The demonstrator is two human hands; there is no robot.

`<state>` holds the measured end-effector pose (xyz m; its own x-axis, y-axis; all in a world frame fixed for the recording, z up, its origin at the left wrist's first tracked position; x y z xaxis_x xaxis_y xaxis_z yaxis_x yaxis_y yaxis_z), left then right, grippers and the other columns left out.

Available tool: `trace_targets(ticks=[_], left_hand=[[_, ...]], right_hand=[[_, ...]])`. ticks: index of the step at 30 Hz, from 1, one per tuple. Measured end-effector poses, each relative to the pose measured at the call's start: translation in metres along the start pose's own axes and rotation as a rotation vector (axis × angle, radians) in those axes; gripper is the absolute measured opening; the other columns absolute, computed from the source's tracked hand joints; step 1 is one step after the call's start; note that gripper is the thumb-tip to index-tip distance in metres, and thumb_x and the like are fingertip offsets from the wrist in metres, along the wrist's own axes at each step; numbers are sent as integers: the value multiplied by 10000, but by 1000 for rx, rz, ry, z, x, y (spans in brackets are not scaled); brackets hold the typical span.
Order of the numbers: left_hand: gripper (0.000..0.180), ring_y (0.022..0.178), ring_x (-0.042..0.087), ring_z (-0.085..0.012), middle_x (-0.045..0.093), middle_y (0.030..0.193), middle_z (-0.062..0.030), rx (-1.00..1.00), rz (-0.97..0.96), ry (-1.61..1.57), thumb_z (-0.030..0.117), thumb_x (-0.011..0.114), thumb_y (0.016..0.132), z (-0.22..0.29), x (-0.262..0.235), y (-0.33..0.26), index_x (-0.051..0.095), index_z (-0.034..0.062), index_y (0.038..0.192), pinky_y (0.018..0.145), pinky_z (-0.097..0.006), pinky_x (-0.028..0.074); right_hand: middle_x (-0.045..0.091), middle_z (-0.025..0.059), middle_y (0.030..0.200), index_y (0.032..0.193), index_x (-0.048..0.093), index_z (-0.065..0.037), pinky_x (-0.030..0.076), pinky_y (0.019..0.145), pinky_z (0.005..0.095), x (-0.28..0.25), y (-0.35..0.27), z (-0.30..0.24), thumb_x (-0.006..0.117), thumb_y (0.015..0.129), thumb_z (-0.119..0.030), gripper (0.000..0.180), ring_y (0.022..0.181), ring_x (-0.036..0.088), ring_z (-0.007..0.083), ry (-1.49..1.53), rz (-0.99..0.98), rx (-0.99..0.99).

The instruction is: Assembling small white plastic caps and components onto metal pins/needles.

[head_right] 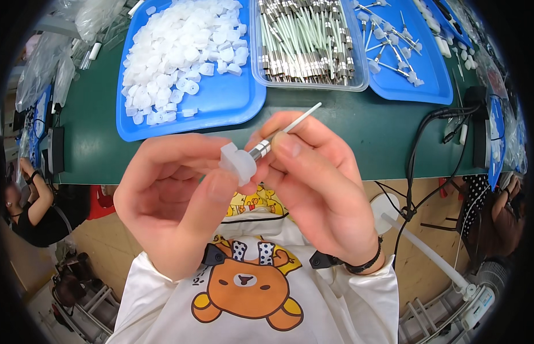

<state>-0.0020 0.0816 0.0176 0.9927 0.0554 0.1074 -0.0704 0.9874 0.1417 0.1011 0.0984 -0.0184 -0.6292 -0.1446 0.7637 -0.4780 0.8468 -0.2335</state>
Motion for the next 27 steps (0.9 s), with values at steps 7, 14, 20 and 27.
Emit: trace_targets(ticks=[7, 14, 20, 27], left_hand=[[144, 603, 555, -152, 567, 679, -127, -26, 12, -77, 40, 531, 742, -5, -4, 0, 480, -59, 833, 549, -246, 462], [130, 555, 546, -166, 554, 690, -125, -273, 19, -440, 56, 501, 757, -24, 3, -2, 472, -56, 817, 526, -255, 451], [131, 587, 567, -181, 552, 715, -125, -245, -55, -328, 11, 533, 734, -23, 3, -3, 467, -64, 818, 544, -263, 466], [160, 623, 577, -188, 555, 710, -133, -244, -80, -307, 19, 565, 724, -31, 1, -2, 468, -62, 820, 569, -265, 478]], right_hand=[[418, 53, 817, 949, 362, -7, 378, 672, 235, 0, -3, 6, 407, 812, -147, 201, 774, 440, 115, 60, -80, 24], [509, 100, 875, 959, 427, 12, 383, 642, 305, -6, -8, 11, 395, 831, -133, 196, 719, 489, 160, 167, -29, -13], [512, 132, 880, 971, 431, 36, 434, 645, 269, -13, -9, 1, 444, 804, -60, 193, 736, 525, 162, 48, -11, -147], [479, 96, 801, 912, 431, 14, 367, 593, 201, -7, -15, -11, 518, 773, -113, 208, 691, 446, 112, -415, 90, -397]])
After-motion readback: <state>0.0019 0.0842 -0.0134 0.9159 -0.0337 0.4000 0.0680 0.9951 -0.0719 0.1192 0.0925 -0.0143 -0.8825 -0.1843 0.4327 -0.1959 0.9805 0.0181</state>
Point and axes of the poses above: each hand's wrist, its own y-axis towards the middle knuckle, its own x-axis out of the palm, z = x × y, the point moved 7 cm from there along y, towards the middle knuckle
